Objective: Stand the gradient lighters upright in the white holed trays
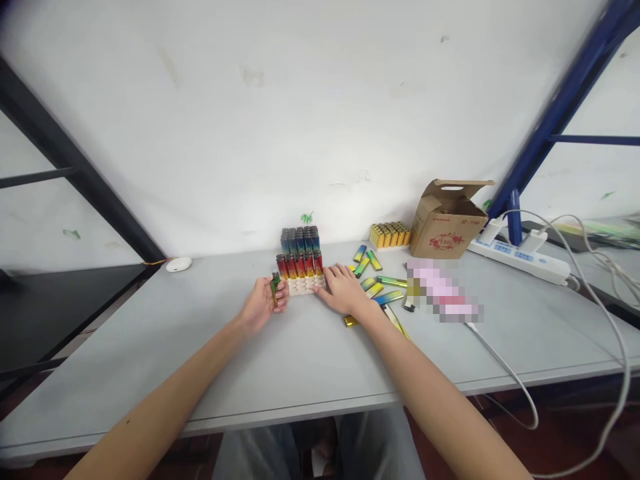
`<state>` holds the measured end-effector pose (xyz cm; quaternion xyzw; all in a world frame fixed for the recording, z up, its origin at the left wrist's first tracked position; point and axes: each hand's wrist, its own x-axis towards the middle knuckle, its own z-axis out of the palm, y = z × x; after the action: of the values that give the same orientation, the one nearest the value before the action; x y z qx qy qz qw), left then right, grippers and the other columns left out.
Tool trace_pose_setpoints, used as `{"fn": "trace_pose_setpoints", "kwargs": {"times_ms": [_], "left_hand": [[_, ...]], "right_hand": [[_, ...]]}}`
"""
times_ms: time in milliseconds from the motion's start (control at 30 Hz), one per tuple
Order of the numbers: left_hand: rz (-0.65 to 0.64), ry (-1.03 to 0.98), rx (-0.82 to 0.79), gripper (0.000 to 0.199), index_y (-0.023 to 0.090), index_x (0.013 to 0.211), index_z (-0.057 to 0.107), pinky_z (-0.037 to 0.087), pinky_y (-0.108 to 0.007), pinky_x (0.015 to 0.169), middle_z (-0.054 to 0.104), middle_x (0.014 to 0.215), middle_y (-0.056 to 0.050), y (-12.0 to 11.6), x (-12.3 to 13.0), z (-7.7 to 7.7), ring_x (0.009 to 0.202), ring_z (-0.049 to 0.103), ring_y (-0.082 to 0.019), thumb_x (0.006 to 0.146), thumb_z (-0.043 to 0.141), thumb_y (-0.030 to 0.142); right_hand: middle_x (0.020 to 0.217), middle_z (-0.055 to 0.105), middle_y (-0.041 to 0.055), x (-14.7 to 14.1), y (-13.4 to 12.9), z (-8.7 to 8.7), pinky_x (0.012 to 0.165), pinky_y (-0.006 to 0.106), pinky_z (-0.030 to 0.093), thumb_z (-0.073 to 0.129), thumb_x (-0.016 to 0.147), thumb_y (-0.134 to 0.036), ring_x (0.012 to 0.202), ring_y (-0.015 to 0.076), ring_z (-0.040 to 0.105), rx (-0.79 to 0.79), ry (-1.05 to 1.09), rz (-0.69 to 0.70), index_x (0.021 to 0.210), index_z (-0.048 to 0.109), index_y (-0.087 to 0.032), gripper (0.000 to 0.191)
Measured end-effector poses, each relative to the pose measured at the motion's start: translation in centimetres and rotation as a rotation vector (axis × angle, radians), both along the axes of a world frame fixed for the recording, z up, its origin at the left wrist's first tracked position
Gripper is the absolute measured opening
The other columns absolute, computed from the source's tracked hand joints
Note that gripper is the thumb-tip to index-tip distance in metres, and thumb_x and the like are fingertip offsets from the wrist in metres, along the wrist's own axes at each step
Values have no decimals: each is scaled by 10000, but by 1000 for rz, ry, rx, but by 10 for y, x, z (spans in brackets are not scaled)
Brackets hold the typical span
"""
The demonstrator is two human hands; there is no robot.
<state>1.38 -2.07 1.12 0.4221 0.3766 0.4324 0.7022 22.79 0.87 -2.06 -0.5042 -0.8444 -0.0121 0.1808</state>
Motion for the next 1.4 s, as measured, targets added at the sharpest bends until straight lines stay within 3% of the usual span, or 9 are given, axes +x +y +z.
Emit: {"fn": "trace_pose_setpoints", "kwargs": {"times_ms": [200, 333, 433, 533, 633, 767, 867, 1067, 1400], "left_hand": [[-51, -60, 7, 288, 190, 687, 370, 262, -180, 415, 282, 616, 39, -1, -1, -1, 474, 294, -82, 891, 304, 383], [-17, -93, 55, 365, 197, 743, 399, 245, -174, 396, 285, 595, 54, -1, -1, 0, 445, 292, -72, 908, 317, 511], [64, -79, 106, 394, 214, 827, 420, 247, -180, 378, 343, 598, 56, 0, -2, 3, 427, 321, -75, 901, 323, 588], [198, -3, 174, 340, 219, 848, 419, 328, -208, 405, 445, 651, 43, 4, -6, 3, 456, 408, -85, 888, 412, 557], [386, 166, 324, 342, 203, 869, 486, 456, -257, 558, 555, 767, 1, 10, -11, 0, 603, 534, -112, 877, 473, 545], [509, 461, 497, 357, 180, 933, 621, 469, -264, 736, 630, 946, -55, 18, -21, -4, 846, 583, -152, 872, 503, 511], [512, 512, 552, 339, 172, 1005, 666, 470, -270, 776, 649, 1026, -71, 22, -26, -9, 912, 589, -174, 832, 580, 451], [493, 544, 656, 271, 164, 879, 704, 465, -268, 770, 646, 923, -56, 31, -28, -20, 863, 584, -171, 825, 580, 399], [457, 559, 661, 262, 160, 961, 698, 469, -362, 918, 701, 1015, -76, 34, -28, -29, 970, 634, -219, 817, 595, 352]], "right_hand": [[1222, 582, 164, -1, 1, 0, 1043, 427, 325, 426, 946, -494, 1227, 302, 440, 2, -5, 1, 1251, 500, -110, 495], [1185, 597, 160, -1, 0, 2, 1015, 410, 350, 436, 943, -495, 1183, 295, 475, 11, -2, 6, 1209, 521, -117, 470], [1177, 600, 158, -1, -1, 3, 1008, 402, 352, 439, 945, -492, 1161, 288, 496, 6, 1, 7, 1206, 521, -121, 461], [1186, 599, 160, -1, 0, 4, 1004, 406, 352, 444, 944, -486, 1145, 288, 509, -4, -5, 2, 1205, 521, -121, 455], [1200, 597, 160, -2, -1, 4, 1015, 412, 341, 443, 944, -479, 1157, 290, 504, -13, -8, -5, 1212, 520, -119, 455], [1217, 592, 163, -2, -2, 5, 1030, 413, 327, 442, 944, -476, 1180, 294, 494, -26, -6, -16, 1232, 514, -112, 470], [1219, 591, 165, -1, -1, 5, 1023, 413, 332, 445, 941, -477, 1178, 292, 495, -32, -5, -16, 1230, 519, -116, 468], [1230, 589, 158, 0, 0, 4, 1022, 408, 336, 446, 941, -473, 1205, 285, 480, -37, 1, 3, 1248, 508, -124, 469], [1225, 596, 164, -2, -2, 6, 1016, 416, 338, 449, 939, -492, 1203, 291, 491, -49, -4, -38, 1235, 519, -136, 468]]}}
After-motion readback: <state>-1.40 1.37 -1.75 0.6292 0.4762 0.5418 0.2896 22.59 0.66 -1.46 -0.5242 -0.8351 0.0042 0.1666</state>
